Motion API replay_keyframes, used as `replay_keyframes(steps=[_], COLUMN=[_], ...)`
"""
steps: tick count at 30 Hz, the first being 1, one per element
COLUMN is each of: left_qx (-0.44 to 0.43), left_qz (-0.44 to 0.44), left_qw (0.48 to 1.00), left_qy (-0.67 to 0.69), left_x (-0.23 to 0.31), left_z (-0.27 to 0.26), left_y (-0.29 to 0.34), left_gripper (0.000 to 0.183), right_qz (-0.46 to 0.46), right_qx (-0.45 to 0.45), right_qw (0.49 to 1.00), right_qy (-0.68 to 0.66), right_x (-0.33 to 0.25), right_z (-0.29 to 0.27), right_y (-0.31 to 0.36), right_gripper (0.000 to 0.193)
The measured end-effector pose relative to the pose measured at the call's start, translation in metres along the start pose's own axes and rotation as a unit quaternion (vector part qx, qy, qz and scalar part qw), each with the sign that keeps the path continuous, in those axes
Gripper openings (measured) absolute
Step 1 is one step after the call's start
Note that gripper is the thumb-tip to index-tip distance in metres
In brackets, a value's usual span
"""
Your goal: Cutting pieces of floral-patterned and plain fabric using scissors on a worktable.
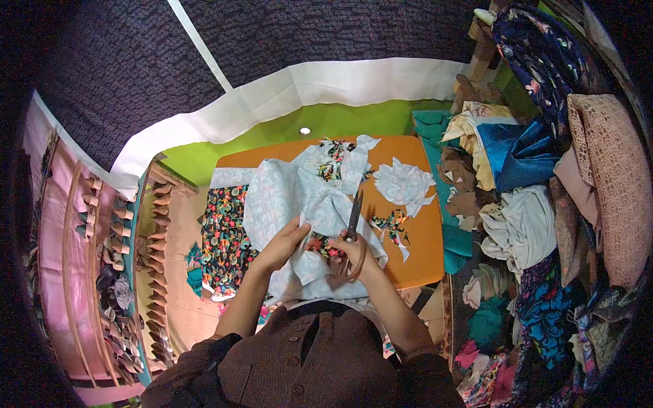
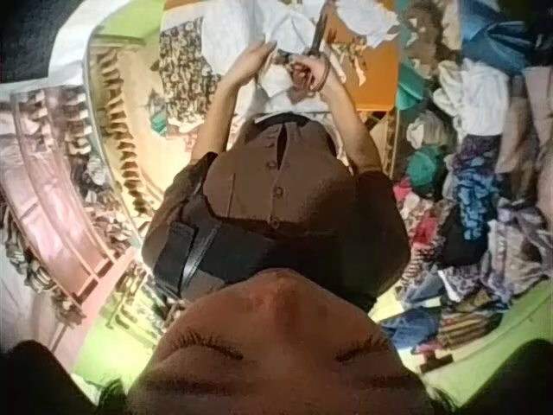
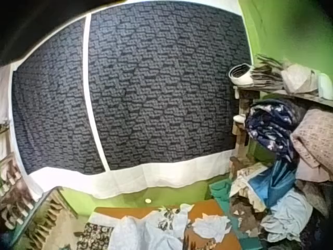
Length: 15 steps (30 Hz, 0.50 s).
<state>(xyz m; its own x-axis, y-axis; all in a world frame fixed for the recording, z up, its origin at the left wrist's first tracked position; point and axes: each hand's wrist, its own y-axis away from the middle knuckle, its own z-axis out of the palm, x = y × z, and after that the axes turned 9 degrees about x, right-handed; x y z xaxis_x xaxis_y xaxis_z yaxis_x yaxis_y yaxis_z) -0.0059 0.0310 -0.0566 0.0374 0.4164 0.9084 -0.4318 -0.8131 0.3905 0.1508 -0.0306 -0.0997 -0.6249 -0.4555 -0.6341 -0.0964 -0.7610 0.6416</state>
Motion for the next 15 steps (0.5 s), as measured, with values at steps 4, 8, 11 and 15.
replay_keyframes(steps=[4,8,11,15], left_qx=[0.027,0.08,0.126,0.103], left_qz=[-0.01,0.036,0.027,0.011], left_qw=[1.0,0.995,0.992,0.995], left_qy=[0.01,0.042,0.006,-0.006], left_x=[0.0,-0.002,-0.001,0.008], left_z=[-0.011,-0.026,-0.03,-0.022], left_y=[-0.001,-0.004,-0.005,0.0], left_gripper=[0.022,0.018,0.018,0.018], right_qz=[-0.041,-0.027,-0.091,-0.049], right_qx=[0.041,0.074,0.097,0.028], right_qw=[0.996,0.991,0.986,0.998], right_qy=[-0.068,-0.103,-0.104,0.001], right_x=[-0.012,-0.033,-0.03,-0.037], right_z=[-0.007,-0.023,-0.034,-0.02], right_y=[-0.013,-0.016,-0.028,-0.022], right_gripper=[0.024,0.018,0.015,0.016])
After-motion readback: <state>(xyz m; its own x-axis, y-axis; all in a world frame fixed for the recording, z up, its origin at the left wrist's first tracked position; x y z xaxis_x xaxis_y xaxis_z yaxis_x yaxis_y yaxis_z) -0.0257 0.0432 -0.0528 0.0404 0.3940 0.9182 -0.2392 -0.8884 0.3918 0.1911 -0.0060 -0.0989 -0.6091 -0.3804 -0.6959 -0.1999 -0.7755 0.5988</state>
